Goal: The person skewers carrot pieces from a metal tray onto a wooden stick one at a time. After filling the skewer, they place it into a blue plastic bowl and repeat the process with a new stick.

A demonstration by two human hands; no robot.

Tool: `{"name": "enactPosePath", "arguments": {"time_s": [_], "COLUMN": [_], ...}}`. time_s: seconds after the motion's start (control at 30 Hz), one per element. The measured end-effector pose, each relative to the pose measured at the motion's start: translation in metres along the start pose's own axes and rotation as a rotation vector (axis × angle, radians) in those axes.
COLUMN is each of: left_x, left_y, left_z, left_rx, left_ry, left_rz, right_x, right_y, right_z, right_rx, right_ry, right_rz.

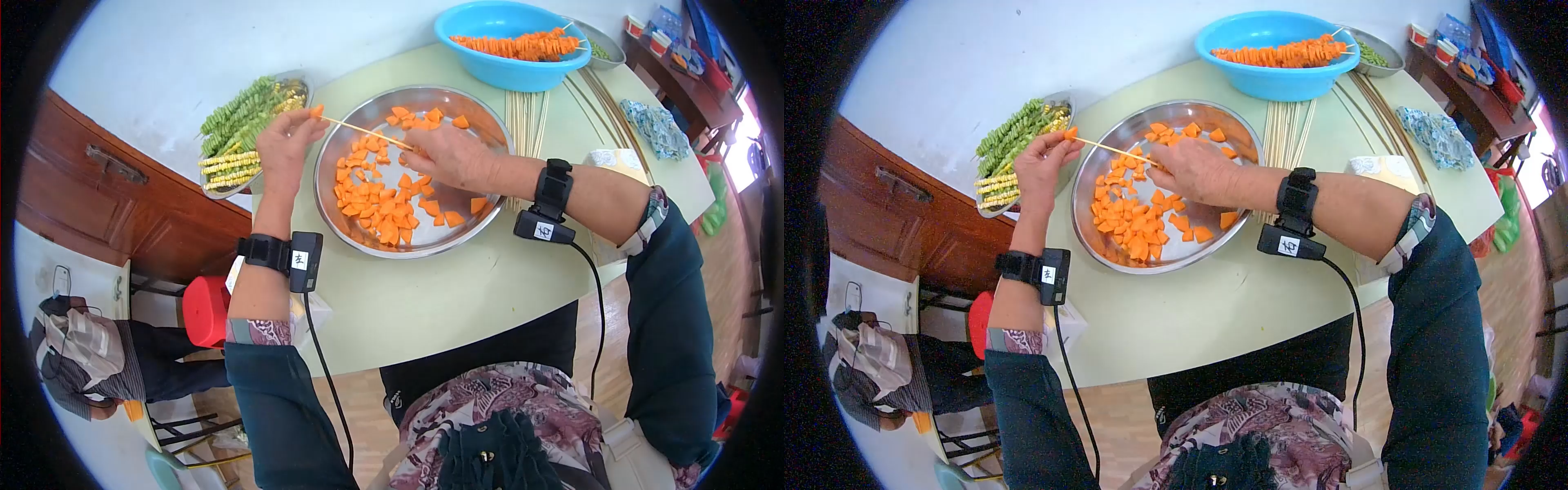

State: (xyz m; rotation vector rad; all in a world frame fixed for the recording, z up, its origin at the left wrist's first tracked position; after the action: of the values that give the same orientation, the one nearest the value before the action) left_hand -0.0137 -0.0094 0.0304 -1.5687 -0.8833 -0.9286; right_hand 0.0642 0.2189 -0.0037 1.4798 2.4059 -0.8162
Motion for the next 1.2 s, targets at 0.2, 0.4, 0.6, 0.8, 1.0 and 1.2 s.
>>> {"name": "enactPosePath", "arguments": {"time_s": [0.2,0.4,0.6,0.8,1.0,1.2], "left_x": [0.000,0.001,-0.002,0.001,-0.003,0.001], "left_y": [0.003,0.002,0.001,0.006,0.009,0.022], "left_z": [0.004,0.004,0.003,0.007,0.013,0.036], "left_rx": [-0.015,-0.035,-0.061,-0.077,-0.059,-0.212], "left_ry": [-0.056,-0.105,-0.200,-0.224,-0.325,-0.138], "left_rz": [0.030,0.046,0.048,0.049,0.041,-0.122], "right_x": [-0.003,-0.001,-0.003,-0.006,0.008,0.004], "right_y": [0.002,0.000,-0.001,0.000,-0.001,-0.002], "right_z": [-0.002,0.000,-0.005,-0.007,0.007,0.005], "right_rx": [-0.029,-0.059,-0.184,-0.229,-0.053,-0.067], "right_ry": [0.015,0.007,-0.286,-0.358,-0.115,-0.071], "right_rz": [-0.012,0.015,0.117,0.165,-0.038,0.007]}}
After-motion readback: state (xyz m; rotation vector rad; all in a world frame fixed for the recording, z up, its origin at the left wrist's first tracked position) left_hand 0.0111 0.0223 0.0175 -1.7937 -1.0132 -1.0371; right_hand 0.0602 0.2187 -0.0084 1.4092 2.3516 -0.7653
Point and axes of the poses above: each hand's wrist, its own y-axis away from the middle knuckle, its own z-axis out of the palm, x = y × z, the point moved 1 cm from there along -y, towards the middle knuckle, and after that the axes turned 3 degrees about y, right-handed, at the moved point
